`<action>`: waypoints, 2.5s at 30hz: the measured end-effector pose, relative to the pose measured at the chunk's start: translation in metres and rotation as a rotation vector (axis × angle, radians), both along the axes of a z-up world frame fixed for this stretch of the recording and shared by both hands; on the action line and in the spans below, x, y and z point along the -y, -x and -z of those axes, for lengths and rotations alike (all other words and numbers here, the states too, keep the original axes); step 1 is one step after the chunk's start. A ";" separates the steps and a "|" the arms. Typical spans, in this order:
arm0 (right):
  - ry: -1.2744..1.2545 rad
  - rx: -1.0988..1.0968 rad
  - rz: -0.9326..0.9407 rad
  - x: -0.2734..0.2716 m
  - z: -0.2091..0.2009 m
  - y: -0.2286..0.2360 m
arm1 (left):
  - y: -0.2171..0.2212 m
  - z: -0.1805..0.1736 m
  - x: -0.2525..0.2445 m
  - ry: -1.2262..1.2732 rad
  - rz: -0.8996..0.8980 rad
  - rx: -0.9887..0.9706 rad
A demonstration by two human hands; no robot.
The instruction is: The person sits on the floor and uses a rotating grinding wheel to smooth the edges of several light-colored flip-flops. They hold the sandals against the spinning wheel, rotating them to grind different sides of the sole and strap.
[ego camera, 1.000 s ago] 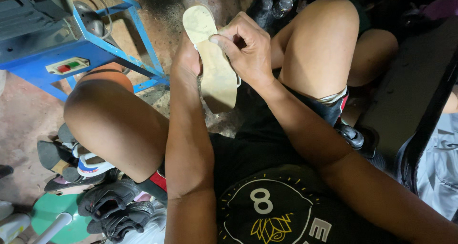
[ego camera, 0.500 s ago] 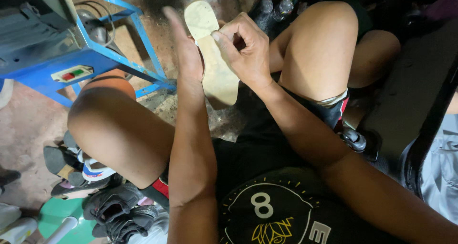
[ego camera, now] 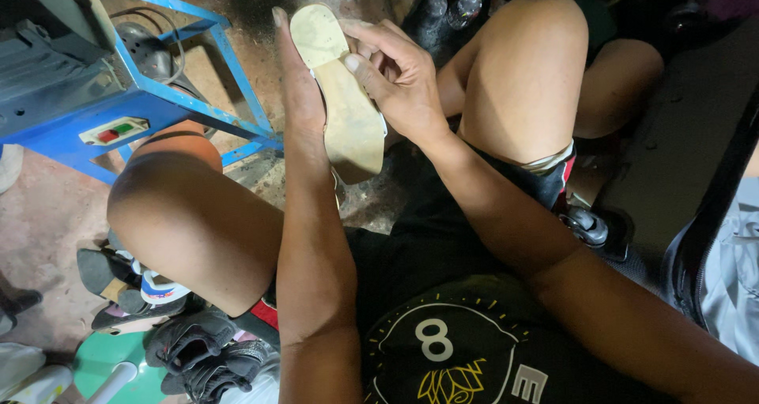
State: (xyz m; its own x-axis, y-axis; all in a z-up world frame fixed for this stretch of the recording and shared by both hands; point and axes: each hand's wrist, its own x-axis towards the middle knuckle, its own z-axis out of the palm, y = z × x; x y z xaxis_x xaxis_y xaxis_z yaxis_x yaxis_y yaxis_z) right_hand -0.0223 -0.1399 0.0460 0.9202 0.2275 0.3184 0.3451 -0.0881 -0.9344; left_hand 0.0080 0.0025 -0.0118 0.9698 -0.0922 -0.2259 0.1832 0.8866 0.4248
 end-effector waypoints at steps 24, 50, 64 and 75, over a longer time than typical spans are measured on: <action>0.338 0.067 0.222 -0.004 -0.001 -0.006 | 0.000 -0.003 0.003 -0.890 0.132 0.013; -0.139 -0.389 -0.239 -0.024 0.069 -0.061 | -0.023 0.024 -0.019 -1.455 -0.115 -0.243; -0.346 -0.558 -0.240 -0.052 0.036 -0.110 | -0.080 0.025 -0.015 -0.727 -0.361 -0.197; -0.197 -0.488 -0.127 -0.053 0.044 -0.126 | -0.075 0.040 -0.017 -1.629 -0.445 0.160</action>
State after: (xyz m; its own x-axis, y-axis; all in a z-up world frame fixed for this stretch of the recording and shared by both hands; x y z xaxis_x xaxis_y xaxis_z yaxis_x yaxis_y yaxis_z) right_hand 0.1036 -0.0872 0.0016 0.9410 0.3259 -0.0915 -0.1368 0.1190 -0.9834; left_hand 0.0831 0.0193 -0.0521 0.8755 0.3855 0.2912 -0.0733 -0.4898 0.8688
